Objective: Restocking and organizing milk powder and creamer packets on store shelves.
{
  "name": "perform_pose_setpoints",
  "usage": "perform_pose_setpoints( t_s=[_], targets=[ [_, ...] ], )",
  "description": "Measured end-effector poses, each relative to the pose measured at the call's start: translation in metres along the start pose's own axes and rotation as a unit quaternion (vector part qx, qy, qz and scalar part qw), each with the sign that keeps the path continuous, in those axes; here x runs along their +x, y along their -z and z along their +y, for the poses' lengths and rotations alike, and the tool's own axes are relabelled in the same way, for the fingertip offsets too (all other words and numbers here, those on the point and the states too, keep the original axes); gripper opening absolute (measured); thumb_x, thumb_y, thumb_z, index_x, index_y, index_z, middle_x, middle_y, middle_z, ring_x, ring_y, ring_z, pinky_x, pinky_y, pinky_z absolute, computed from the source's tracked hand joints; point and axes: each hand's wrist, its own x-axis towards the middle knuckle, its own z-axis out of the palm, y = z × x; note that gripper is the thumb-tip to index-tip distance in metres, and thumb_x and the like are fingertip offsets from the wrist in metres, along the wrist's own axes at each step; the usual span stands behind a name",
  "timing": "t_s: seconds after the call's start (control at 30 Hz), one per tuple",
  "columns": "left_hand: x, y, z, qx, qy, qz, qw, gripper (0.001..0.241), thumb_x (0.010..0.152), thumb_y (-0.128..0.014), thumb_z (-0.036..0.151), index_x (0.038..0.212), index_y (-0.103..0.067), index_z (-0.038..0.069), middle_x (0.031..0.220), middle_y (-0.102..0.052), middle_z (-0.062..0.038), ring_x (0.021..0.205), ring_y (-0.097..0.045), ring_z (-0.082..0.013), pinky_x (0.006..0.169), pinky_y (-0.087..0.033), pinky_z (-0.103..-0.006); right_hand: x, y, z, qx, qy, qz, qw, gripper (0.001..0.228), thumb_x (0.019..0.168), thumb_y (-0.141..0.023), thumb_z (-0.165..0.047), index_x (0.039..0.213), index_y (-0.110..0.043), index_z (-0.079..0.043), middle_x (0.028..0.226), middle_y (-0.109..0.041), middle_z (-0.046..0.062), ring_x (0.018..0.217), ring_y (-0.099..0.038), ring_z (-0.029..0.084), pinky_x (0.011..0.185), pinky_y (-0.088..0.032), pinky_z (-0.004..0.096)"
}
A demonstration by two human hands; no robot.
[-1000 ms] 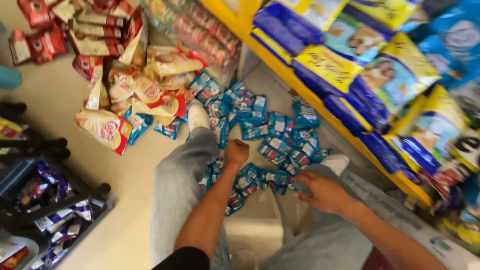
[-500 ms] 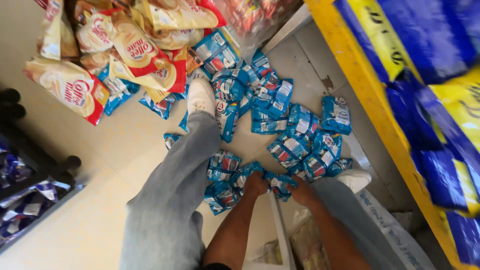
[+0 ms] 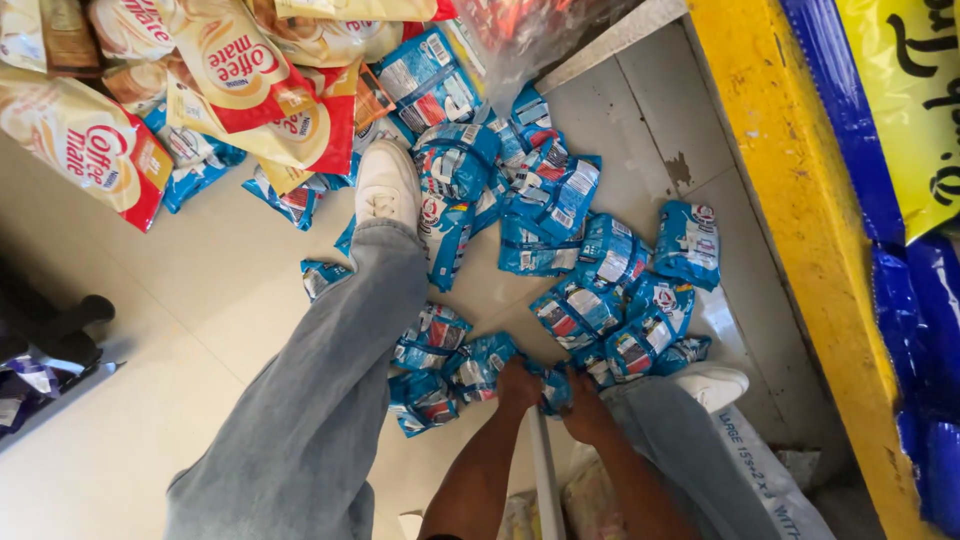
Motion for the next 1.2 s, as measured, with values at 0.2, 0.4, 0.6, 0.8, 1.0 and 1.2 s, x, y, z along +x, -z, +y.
perform_pose_setpoints(
  t_s=[0.2,0.4,0.6,0.8,1.0,1.2],
  targets=[
    [-0.024,-0.014,-0.027,0.001,-0.124,0.054,0.991,0.032,0.074,-0.072,0.017,0.105,-0.07,0.01,0.104,-0.072,-0.024,0.101,-0.068,-0.0438,0.087,-0.056,-0.0496,0.009,-0.039,0.051,-0.015,0.082,0.043,0.996,0.041,0.083,-0.075,-0.027,0.119,-0.059,-0.016,0.124,-0.057,0.012,0.115,-0.06,0.035,0.097,-0.051,0.043],
    [-0.125,0.052,0.076,0.079,-0.184,-0.057,0.978,0.032,0.078,-0.075,0.016,0.11,-0.069,0.013,0.106,-0.069,-0.023,0.102,-0.065,-0.0456,0.085,-0.052,-0.0547,-0.027,0.018,0.015,0.487,-0.379,-0.002,0.787,0.037,0.095,-0.057,-0.045,0.121,-0.062,-0.019,0.112,-0.067,0.006,0.103,-0.065,0.035,0.076,-0.056,0.055],
    [-0.192,0.089,0.129,0.049,-0.412,-0.017,0.91,0.027,0.071,-0.07,0.004,0.098,-0.068,0.01,0.101,-0.07,-0.02,0.095,-0.067,-0.044,0.08,-0.054,-0.0517,-0.08,0.097,-0.069,0.735,-0.286,0.003,0.615,0.032,0.099,-0.05,-0.044,0.119,-0.062,-0.022,0.106,-0.066,0.004,0.098,-0.062,0.028,0.083,-0.057,0.051],
    [-0.295,0.167,0.168,-0.052,-0.555,0.031,0.83,0.018,0.072,-0.068,0.0,0.088,-0.067,0.008,0.092,-0.069,-0.016,0.086,-0.069,-0.0405,0.073,-0.054,-0.0473,-0.107,0.116,-0.091,0.827,-0.068,0.014,0.557,0.037,0.098,-0.052,-0.04,0.118,-0.063,-0.011,0.108,-0.072,0.01,0.097,-0.07,0.028,0.089,-0.057,0.049],
    [-0.39,0.25,0.187,-0.167,-0.541,0.012,0.824,0.017,0.084,-0.077,0.013,0.095,-0.065,0.007,0.079,-0.07,-0.007,0.073,-0.068,-0.0209,0.064,-0.051,-0.0343,-0.195,0.174,-0.161,0.841,0.103,0.075,0.527,0.04,0.096,-0.064,-0.027,0.133,-0.06,-0.012,0.126,-0.069,0.009,0.113,-0.066,0.025,0.097,-0.052,0.046],
    [-0.432,0.288,0.171,-0.218,-0.463,-0.031,0.858,0.014,0.09,-0.076,0.014,0.096,-0.067,0.006,0.068,-0.061,-0.002,0.063,-0.052,-0.0098,0.057,-0.043,-0.0279,-0.343,0.208,-0.227,0.754,0.311,0.121,0.566,0.062,0.087,-0.068,-0.013,0.146,-0.049,-0.007,0.141,-0.061,0.013,0.128,-0.059,0.033,0.106,-0.046,0.054]
  ],
)
